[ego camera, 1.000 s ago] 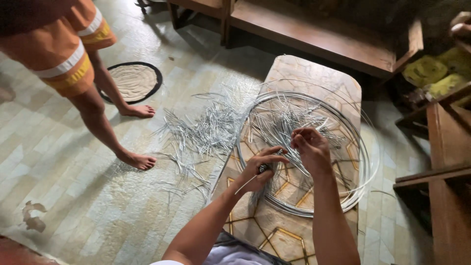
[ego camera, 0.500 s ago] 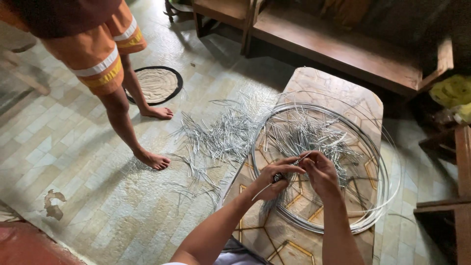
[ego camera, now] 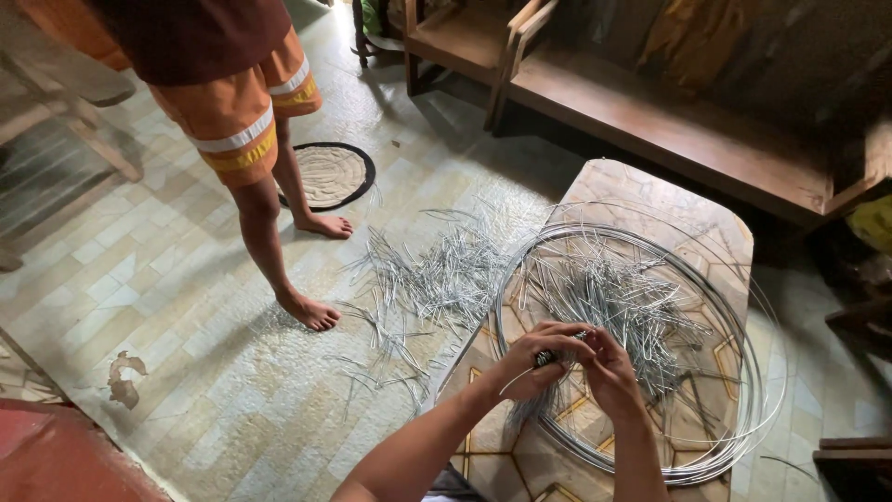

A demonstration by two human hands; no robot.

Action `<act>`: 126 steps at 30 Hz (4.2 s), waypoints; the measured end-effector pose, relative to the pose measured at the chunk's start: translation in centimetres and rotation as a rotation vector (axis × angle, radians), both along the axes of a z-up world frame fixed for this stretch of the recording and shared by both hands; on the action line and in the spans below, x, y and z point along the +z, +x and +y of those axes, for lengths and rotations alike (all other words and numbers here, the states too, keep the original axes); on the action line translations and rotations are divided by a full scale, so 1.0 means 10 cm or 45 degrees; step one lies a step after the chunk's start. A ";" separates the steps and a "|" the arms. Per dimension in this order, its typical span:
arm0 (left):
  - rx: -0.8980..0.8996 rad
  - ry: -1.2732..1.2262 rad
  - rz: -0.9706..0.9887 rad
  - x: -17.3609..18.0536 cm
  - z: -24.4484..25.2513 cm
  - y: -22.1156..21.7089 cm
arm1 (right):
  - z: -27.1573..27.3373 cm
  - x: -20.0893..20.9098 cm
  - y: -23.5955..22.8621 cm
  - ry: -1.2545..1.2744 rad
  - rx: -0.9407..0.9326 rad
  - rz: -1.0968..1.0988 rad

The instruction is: Attaching thin metal wires to a circular wire frame to create a decorative object

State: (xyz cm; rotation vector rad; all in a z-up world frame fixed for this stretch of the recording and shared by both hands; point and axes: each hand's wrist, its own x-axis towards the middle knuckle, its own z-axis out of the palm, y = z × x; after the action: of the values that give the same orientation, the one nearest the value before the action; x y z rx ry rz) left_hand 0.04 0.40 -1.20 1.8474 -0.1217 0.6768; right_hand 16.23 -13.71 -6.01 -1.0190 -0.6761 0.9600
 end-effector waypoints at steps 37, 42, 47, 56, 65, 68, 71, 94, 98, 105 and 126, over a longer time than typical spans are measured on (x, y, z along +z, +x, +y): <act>-0.172 -0.234 -0.200 0.21 -0.01 -0.04 | -0.05 -0.01 -0.03 -0.158 -0.128 0.011; -0.212 -0.314 -0.166 0.15 -0.02 -0.02 | -0.03 0.02 -0.08 -0.057 -0.142 0.089; -0.188 -0.377 -0.193 0.10 -0.05 0.00 | 0.02 0.15 -0.16 0.055 -0.097 -0.103; -0.168 -0.340 -0.199 0.10 -0.02 -0.01 | -0.02 -0.04 -0.06 -0.120 -0.186 0.051; -0.158 -0.333 -0.195 0.10 -0.01 -0.01 | -0.02 -0.04 -0.05 -0.142 -0.165 0.059; -0.179 -0.366 -0.206 0.11 -0.01 -0.01 | -0.02 -0.01 -0.06 -0.123 -0.157 0.012; -0.243 -0.453 -0.209 0.07 -0.02 0.00 | -0.01 0.16 -0.14 -0.188 -0.141 -0.087; -0.119 -0.457 -0.186 0.38 0.03 0.03 | 0.07 -0.45 0.10 0.012 -0.348 -0.392; -0.220 -0.513 -0.092 0.57 0.03 0.03 | 0.04 0.13 -0.20 0.028 -0.451 -0.550; -0.316 -0.332 -0.059 0.45 0.16 0.03 | -0.13 0.18 -0.25 -0.168 -0.383 -0.863; -0.282 -0.007 0.089 0.72 0.12 -0.04 | -0.18 0.87 -0.51 0.017 -0.815 -0.780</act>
State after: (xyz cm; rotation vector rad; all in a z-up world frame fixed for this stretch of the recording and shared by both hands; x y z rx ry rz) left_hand -0.39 1.57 6.00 1.8175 -0.2736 0.4578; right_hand 11.16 -15.55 2.66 -1.4166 -0.7759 0.0725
